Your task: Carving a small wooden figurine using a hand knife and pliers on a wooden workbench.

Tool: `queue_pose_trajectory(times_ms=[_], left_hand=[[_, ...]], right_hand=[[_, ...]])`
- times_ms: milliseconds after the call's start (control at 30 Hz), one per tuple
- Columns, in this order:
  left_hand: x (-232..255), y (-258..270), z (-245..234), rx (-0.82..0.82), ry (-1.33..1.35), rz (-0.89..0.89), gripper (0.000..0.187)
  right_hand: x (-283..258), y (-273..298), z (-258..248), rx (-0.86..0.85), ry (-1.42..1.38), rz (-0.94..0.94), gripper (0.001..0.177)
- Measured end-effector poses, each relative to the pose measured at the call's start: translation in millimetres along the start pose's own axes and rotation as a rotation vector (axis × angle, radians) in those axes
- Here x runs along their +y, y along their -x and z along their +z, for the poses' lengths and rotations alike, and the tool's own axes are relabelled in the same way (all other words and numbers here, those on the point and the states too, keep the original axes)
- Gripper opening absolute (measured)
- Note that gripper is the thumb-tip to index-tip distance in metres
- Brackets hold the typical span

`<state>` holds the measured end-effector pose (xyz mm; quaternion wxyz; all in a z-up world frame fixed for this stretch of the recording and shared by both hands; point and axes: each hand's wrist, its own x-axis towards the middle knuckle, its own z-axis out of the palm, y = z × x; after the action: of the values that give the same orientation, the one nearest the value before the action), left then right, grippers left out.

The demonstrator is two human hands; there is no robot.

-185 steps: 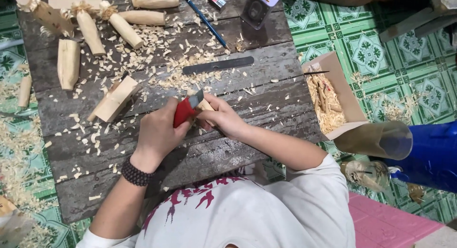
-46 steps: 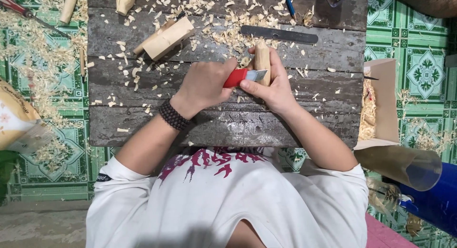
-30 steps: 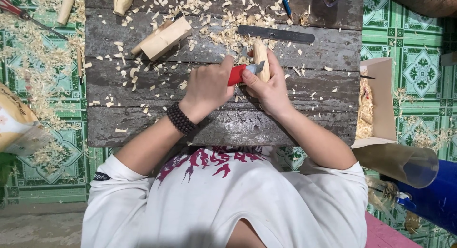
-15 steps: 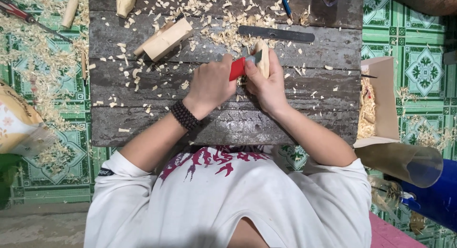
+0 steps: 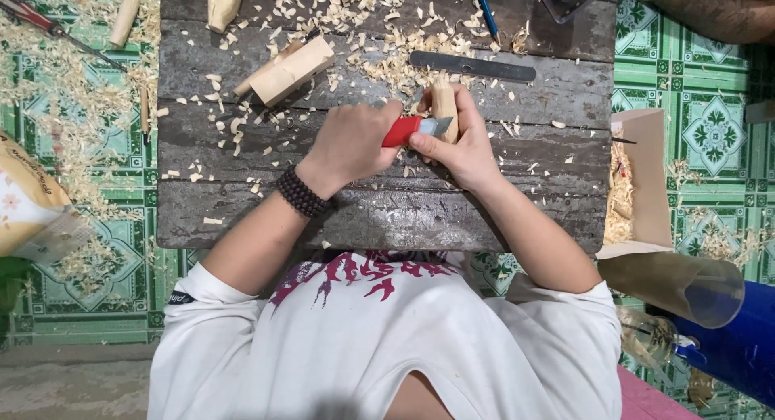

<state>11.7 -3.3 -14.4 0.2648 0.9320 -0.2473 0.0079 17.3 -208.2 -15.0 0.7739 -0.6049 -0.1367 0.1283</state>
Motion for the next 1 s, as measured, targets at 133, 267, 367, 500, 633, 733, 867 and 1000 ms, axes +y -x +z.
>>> queue_pose_trajectory(times_ms=[133, 267, 367, 500, 633, 733, 867, 1000], left_hand=[[-0.4, 1.1, -0.4, 0.024, -0.044, 0.003, 0.031], [5.6, 0.1, -8.6, 0.025, -0.030, -0.007, 0.030], [-1.6, 1.0, 6.1, 0.029, -0.039, 0.000, 0.034], [-0.5, 1.0, 3.4, 0.020, -0.030, -0.006, 0.031], [-0.9, 1.5, 3.5, 0.028, -0.019, -0.012, 0.029], [-6.1, 2.1, 8.2, 0.019, -0.026, -0.014, 0.030], [-3.3, 1.0, 6.4, 0.046, -0.061, -0.026, 0.030], [2.3, 1.0, 4.3, 0.065, -0.071, -0.037, 0.027]], right_hand=[[-2.6, -0.6, -1.1, 0.003, 0.040, 0.010, 0.068], [1.7, 1.1, -6.1, 0.007, 0.050, 0.028, 0.070], [-3.3, 2.4, -9.2, -0.012, 0.093, 0.037, 0.068], [4.3, -1.6, -10.4, -0.039, 0.098, 0.014, 0.066], [2.3, -1.1, -9.0, -0.045, 0.093, 0.015, 0.065], [1.6, -0.4, -7.0, -0.038, 0.063, 0.029, 0.061], [0.5, 1.9, -3.4, -0.025, 0.039, 0.046, 0.054], [-2.2, 1.3, -5.2, -0.037, 0.038, 0.021, 0.057]])
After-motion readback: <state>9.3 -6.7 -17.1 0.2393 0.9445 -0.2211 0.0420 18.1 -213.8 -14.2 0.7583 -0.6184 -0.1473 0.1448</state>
